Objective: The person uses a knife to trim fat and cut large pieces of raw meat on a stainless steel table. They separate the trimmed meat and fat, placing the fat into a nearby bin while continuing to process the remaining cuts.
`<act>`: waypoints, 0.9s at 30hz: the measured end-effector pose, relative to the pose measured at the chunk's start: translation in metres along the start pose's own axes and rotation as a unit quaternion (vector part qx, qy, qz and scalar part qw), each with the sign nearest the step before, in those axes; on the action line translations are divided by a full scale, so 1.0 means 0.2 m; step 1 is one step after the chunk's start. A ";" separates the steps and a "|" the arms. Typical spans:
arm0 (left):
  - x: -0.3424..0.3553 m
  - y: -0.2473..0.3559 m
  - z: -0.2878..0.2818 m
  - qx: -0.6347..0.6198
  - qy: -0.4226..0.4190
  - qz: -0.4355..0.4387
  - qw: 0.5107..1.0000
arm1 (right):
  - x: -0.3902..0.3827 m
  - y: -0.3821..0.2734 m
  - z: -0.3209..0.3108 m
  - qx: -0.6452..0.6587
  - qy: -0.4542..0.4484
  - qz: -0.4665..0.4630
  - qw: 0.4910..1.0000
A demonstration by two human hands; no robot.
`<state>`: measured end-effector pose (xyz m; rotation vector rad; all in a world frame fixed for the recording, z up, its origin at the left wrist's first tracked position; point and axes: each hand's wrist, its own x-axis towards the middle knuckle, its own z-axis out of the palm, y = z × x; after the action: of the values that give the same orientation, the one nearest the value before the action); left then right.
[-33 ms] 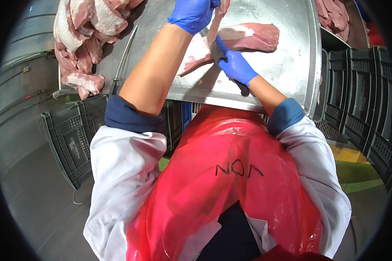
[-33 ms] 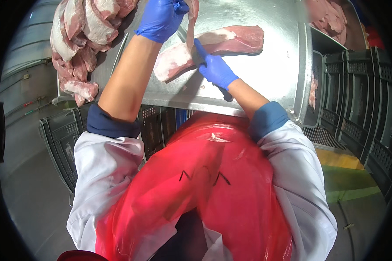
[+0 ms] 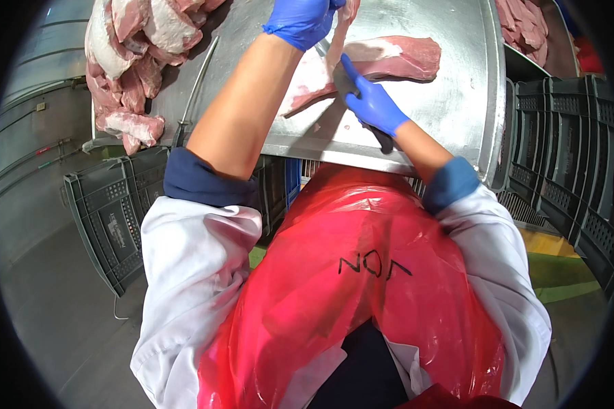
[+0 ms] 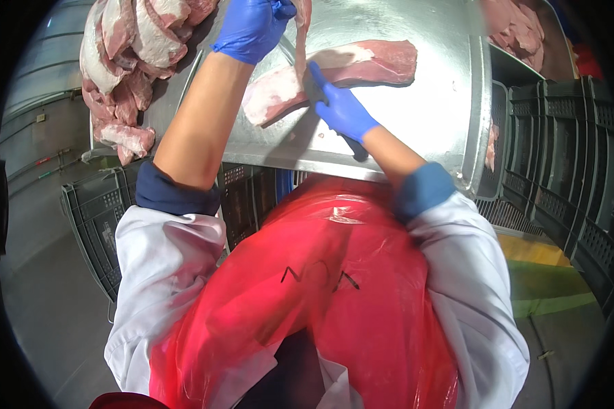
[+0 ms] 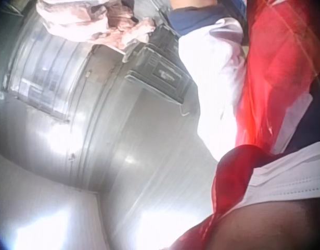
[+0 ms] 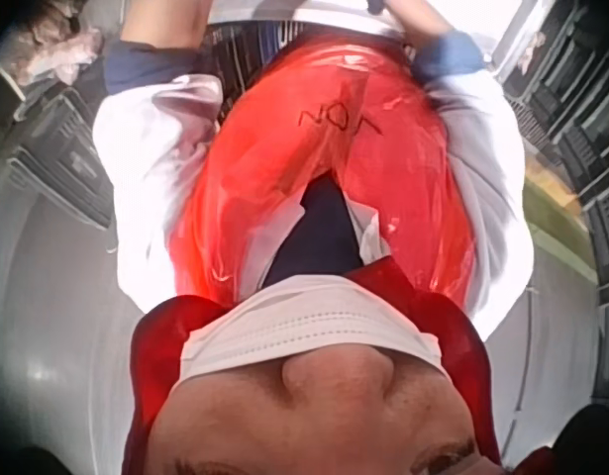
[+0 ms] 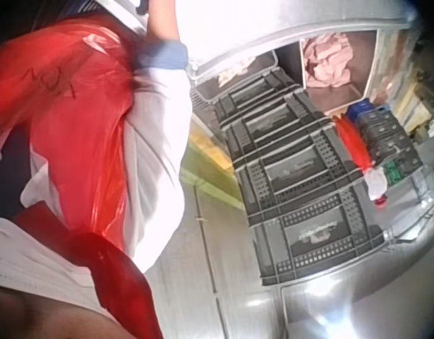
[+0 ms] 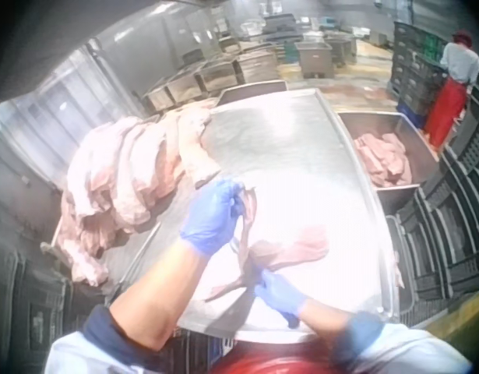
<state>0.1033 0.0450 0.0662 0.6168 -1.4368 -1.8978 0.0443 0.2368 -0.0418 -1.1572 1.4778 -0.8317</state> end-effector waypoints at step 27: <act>-0.04 0.58 -0.15 -0.188 -0.039 0.041 0.980 | 0.29 0.01 0.48 -0.005 0.062 -0.019 0.998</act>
<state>0.1556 0.0112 0.1681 0.3005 -1.0865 -2.0741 0.1375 0.1895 -0.0819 -1.1619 1.5656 -0.9377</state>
